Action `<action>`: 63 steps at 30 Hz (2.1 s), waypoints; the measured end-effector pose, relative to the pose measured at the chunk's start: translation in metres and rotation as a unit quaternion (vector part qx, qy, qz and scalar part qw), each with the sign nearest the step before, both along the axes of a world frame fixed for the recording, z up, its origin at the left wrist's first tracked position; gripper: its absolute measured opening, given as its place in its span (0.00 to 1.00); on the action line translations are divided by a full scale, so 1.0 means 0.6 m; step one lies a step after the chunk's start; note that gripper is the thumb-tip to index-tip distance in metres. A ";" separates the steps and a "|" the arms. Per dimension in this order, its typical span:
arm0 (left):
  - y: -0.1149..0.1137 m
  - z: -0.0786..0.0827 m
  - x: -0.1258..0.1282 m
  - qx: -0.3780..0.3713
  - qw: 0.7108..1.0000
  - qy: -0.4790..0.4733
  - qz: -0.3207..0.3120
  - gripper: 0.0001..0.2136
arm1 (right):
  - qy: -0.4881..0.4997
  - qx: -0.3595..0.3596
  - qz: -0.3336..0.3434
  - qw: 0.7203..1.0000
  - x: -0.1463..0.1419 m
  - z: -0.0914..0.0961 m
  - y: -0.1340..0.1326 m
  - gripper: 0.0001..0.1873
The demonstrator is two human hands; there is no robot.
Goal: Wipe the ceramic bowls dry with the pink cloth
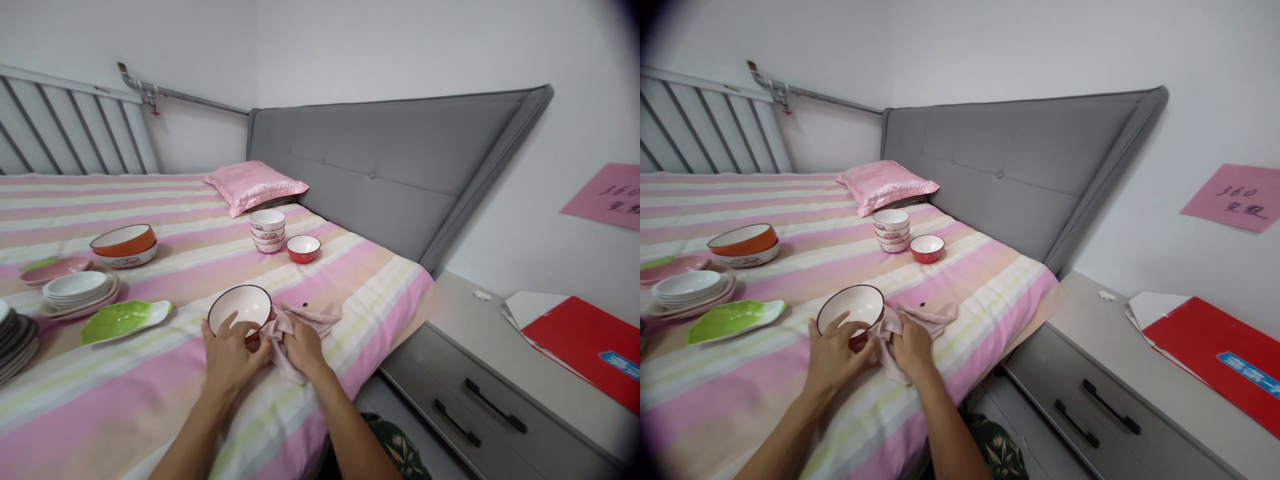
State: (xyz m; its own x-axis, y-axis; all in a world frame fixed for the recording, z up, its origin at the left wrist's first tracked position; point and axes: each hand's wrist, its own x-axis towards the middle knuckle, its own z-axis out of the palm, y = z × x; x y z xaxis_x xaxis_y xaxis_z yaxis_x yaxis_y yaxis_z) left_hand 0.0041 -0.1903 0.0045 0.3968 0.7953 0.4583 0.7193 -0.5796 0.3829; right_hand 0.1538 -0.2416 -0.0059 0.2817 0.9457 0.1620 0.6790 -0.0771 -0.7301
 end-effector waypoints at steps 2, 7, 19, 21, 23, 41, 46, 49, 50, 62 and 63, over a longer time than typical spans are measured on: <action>-0.003 0.003 0.003 -0.007 1.000 -0.005 0.019 0.09 | 0.017 0.000 -0.009 1.000 0.002 -0.002 0.002 0.23; -0.003 0.000 0.006 -0.032 0.998 -0.001 0.051 0.05 | 0.112 0.010 -0.052 0.992 0.006 -0.007 0.010 0.20; 0.001 0.002 -0.004 -0.061 0.998 0.025 0.021 0.14 | 0.242 0.051 -0.088 0.965 0.016 -0.026 0.018 0.15; -0.001 0.004 -0.004 -0.059 0.998 0.021 0.025 0.15 | 0.263 0.059 -0.088 0.959 0.015 -0.027 0.019 0.14; -0.002 0.006 -0.004 -0.068 0.997 0.017 0.031 0.15 | 0.281 0.065 -0.091 0.953 0.014 -0.028 0.019 0.13; -0.034 0.017 0.023 -0.496 0.653 -0.559 -0.119 0.17 | 0.573 0.134 -0.270 0.762 0.049 -0.008 0.020 0.14; -0.040 0.021 0.029 -0.540 0.630 -0.542 -0.133 0.16 | 0.611 0.179 -0.287 0.716 0.072 0.016 0.007 0.17; -0.041 0.021 0.029 -0.539 0.628 -0.549 -0.118 0.17 | 0.611 0.217 -0.262 0.715 0.057 0.038 0.002 0.18; -0.041 0.021 0.029 -0.533 0.630 -0.554 -0.113 0.17 | 0.613 0.223 -0.251 0.715 0.051 0.045 0.000 0.17; -0.039 0.019 0.028 -0.528 0.641 -0.549 -0.096 0.16 | 0.427 0.319 -0.147 0.833 0.019 0.063 -0.018 0.22; -0.040 0.019 0.029 -0.529 0.639 -0.549 -0.097 0.16 | 0.364 0.310 -0.105 0.872 0.008 0.058 -0.019 0.22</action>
State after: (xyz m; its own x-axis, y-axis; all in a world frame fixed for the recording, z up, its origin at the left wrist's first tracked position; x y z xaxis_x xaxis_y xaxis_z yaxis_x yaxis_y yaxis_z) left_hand 0.0212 -0.2142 0.0158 0.4363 0.8751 -0.2095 -0.3663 0.3854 0.8469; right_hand 0.1586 -0.2530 0.0291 0.6793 0.6552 0.3307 0.0371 0.4193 -0.9071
